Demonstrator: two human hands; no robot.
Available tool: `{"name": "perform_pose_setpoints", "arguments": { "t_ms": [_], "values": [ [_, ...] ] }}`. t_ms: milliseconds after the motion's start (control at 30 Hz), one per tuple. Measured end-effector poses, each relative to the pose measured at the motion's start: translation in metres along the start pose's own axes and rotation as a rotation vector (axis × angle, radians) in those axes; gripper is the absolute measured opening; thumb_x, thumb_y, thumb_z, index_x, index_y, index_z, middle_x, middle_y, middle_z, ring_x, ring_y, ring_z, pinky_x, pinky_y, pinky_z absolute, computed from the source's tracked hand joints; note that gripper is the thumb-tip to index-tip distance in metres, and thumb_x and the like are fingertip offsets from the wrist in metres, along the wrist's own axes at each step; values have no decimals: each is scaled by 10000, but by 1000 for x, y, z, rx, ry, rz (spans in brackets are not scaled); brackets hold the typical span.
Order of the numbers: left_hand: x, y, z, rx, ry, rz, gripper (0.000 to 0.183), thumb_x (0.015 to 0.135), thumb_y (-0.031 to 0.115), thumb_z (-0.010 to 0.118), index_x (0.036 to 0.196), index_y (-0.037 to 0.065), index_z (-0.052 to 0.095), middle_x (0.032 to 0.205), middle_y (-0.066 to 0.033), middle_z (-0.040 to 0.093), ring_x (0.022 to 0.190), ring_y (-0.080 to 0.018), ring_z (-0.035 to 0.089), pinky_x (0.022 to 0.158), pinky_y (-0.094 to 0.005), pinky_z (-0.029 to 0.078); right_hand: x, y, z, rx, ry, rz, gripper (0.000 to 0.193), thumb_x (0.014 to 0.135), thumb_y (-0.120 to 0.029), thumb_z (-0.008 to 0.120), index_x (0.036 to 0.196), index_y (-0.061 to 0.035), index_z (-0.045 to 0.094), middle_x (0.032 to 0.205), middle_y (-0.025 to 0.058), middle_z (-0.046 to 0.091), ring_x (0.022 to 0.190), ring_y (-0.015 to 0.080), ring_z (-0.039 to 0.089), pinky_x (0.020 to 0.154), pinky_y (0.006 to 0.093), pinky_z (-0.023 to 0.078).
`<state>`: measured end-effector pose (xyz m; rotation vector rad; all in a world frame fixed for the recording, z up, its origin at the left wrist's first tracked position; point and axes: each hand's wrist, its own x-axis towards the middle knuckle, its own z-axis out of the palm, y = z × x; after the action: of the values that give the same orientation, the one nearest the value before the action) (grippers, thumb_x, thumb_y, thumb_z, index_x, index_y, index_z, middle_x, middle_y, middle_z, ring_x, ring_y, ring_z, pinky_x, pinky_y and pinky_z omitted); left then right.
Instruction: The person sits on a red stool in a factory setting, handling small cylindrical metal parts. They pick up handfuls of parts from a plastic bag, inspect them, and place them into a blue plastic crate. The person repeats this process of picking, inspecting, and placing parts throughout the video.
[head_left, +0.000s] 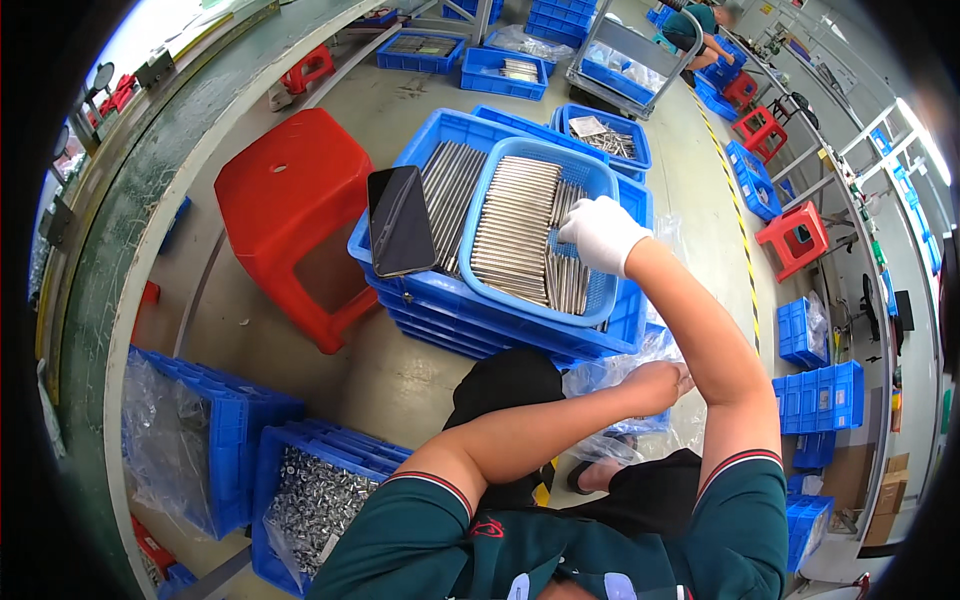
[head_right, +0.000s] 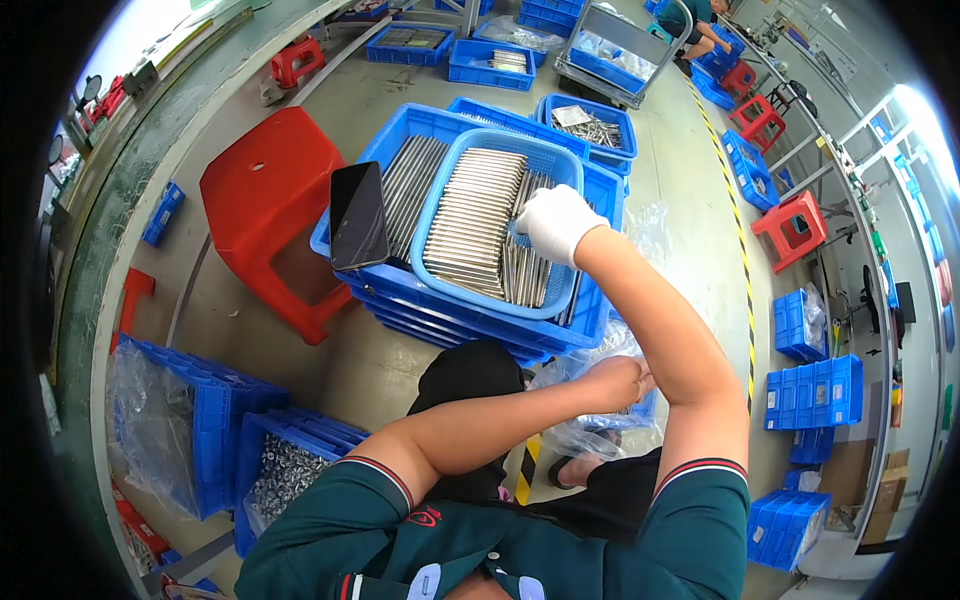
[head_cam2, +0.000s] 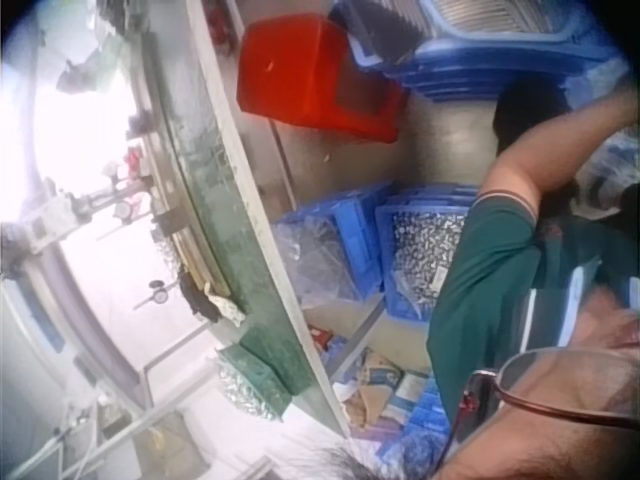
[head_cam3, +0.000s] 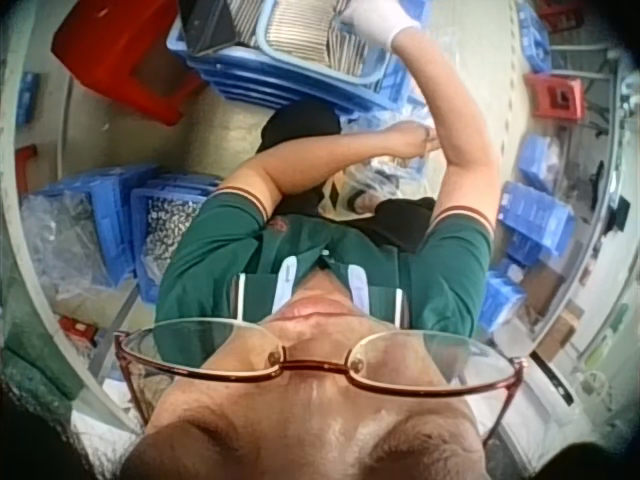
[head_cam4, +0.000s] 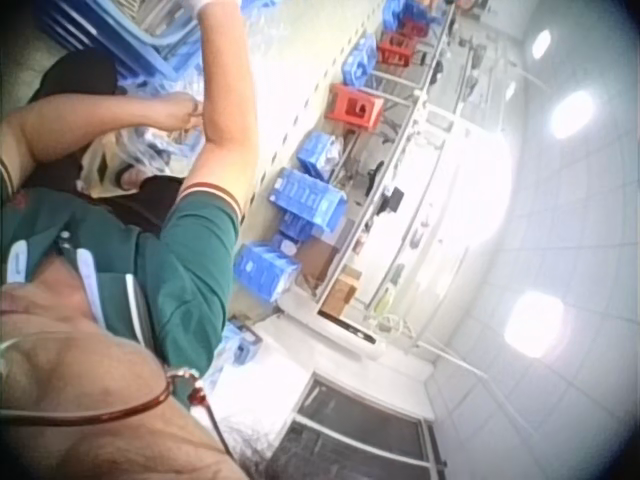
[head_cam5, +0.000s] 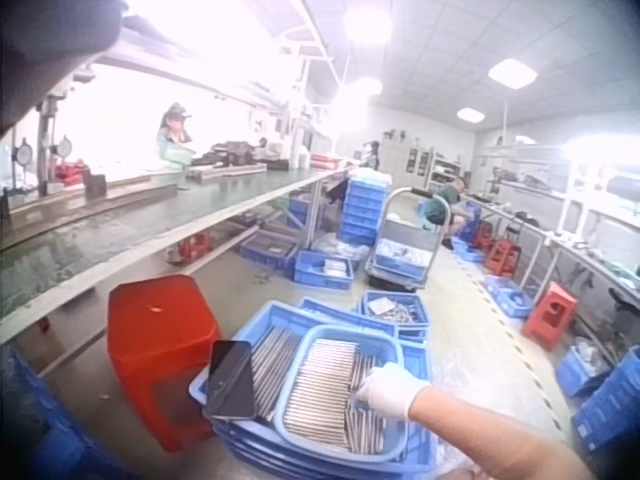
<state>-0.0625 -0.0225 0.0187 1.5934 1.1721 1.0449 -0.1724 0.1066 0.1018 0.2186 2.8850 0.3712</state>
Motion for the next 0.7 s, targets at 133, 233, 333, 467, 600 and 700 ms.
{"name": "perform_pose_setpoints", "arguments": {
  "t_ms": [133,233,333,467,600,700],
  "values": [
    [-1,0,-2,11,-69,-52,327,917,312,502,945,7,617,744,-182,638,751,-355,625,716,-440,480,13,-12,0,-80,36,-57,192,693,-46,564,815,-115,694,859,49,658,917,227,603,743,360,496],
    [-4,7,-7,0,-44,-64,323,912,300,500,902,1,621,741,-176,639,747,-349,625,712,-435,481,12,-12,-1,-44,38,-51,171,702,-47,559,799,-105,687,858,50,656,922,233,602,764,358,497],
    [-3,7,-3,-31,7,-25,326,902,294,504,850,-2,630,743,-173,641,749,-347,624,708,-434,480,5,-4,3,-38,60,-77,172,724,-61,557,805,-111,701,832,87,662,871,258,634,730,369,511],
    [-1,5,-7,22,-139,-53,436,944,403,410,1047,32,615,937,-242,636,903,-425,588,806,-492,455,8,-4,4,-51,55,-95,165,740,-63,556,797,-92,708,824,129,663,815,276,657,703,379,521],
    [-1,5,-3,34,-140,-87,444,934,406,428,988,19,639,933,-237,638,903,-425,588,804,-488,459,22,-8,6,-79,7,-9,158,735,-60,557,781,-55,708,834,161,662,789,284,660,699,384,524],
    [-2,1,-3,55,-121,-49,437,928,397,439,969,14,645,937,-236,639,904,-419,592,798,-485,463,25,-13,-6,-52,-74,2,155,730,-61,558,771,-41,707,832,167,663,776,294,660,700,385,524]
  ]
}}
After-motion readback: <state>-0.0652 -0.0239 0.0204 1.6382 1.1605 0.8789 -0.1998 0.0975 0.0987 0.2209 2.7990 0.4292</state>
